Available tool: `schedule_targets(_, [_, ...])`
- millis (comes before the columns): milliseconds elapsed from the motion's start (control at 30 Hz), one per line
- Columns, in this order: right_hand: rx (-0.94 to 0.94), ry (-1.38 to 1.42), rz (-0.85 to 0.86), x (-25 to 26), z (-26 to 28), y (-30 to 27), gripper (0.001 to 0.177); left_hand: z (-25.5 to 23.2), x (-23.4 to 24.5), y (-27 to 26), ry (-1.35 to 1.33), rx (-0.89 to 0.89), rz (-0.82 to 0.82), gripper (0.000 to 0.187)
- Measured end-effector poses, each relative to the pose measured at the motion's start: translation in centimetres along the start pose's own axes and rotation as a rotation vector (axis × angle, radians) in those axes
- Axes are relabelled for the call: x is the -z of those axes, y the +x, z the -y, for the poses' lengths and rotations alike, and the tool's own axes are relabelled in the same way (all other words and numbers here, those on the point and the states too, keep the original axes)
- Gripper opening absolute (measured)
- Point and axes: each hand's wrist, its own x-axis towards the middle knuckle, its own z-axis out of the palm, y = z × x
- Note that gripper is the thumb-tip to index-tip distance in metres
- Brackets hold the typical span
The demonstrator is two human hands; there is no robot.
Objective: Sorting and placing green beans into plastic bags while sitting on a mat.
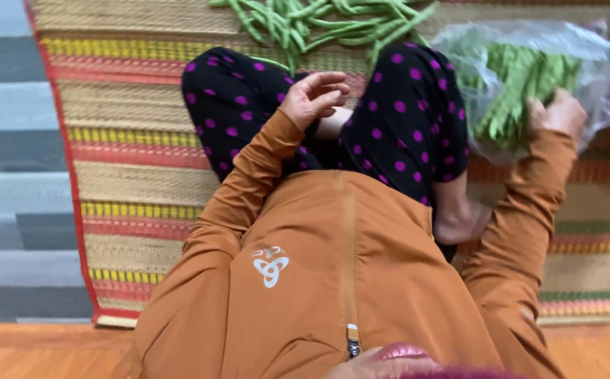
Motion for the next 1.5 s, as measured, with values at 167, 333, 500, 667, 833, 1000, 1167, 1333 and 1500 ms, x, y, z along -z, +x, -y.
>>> schedule_targets(167, [0.248, 0.061, -0.326, 13.6, 13.3, -2.0, 0.036, -5.0, 3.5, -2.0, 0.646, -0.535, -0.278, 0.039])
schedule_targets(333, [0.454, 1.009, -0.123, 23.6, 27.1, -5.1, 0.028, -6.4, 9.9, -1.8, 1.637, -0.636, -0.826, 0.039])
schedule_targets(500, [0.5, 0.351, 0.198, 14.9, 34.7, 4.4, 0.053, -7.0, 9.6, -1.2, 1.672, -0.576, -0.855, 0.018])
schedule_targets(667, [0.427, -0.105, 0.277, 1.1, 36.8, 12.8, 0.098, -7.6, 9.5, -1.0, 1.611, -0.634, -0.882, 0.012])
schedule_targets(833, [0.29, -0.2, 0.557, 4.4, 40.8, 12.7, 0.145, -7.2, 10.1, -0.1, 1.607, -0.588, -0.885, 0.011])
schedule_targets(1000, [0.299, -0.274, 0.66, 6.2, 43.2, 11.7, 0.156, -7.9, 9.7, 0.9, 1.574, -0.582, -0.863, 0.009])
schedule_targets(1167, [0.409, -0.31, 0.453, 0.6, 43.8, 13.6, 0.146, -7.8, 10.2, 1.9, 1.608, -0.606, -0.868, 0.009])
schedule_targets(1333, [0.574, -0.378, 0.29, -4.1, 43.2, 15.2, 0.074, -7.9, 10.5, 2.0, 1.605, -0.587, -0.871, 0.009])
schedule_targets(1500, [0.604, -0.256, 0.426, -2.8, 42.1, 15.7, 0.026, -7.6, 10.9, 2.1, 1.57, -0.604, -0.887, 0.008])
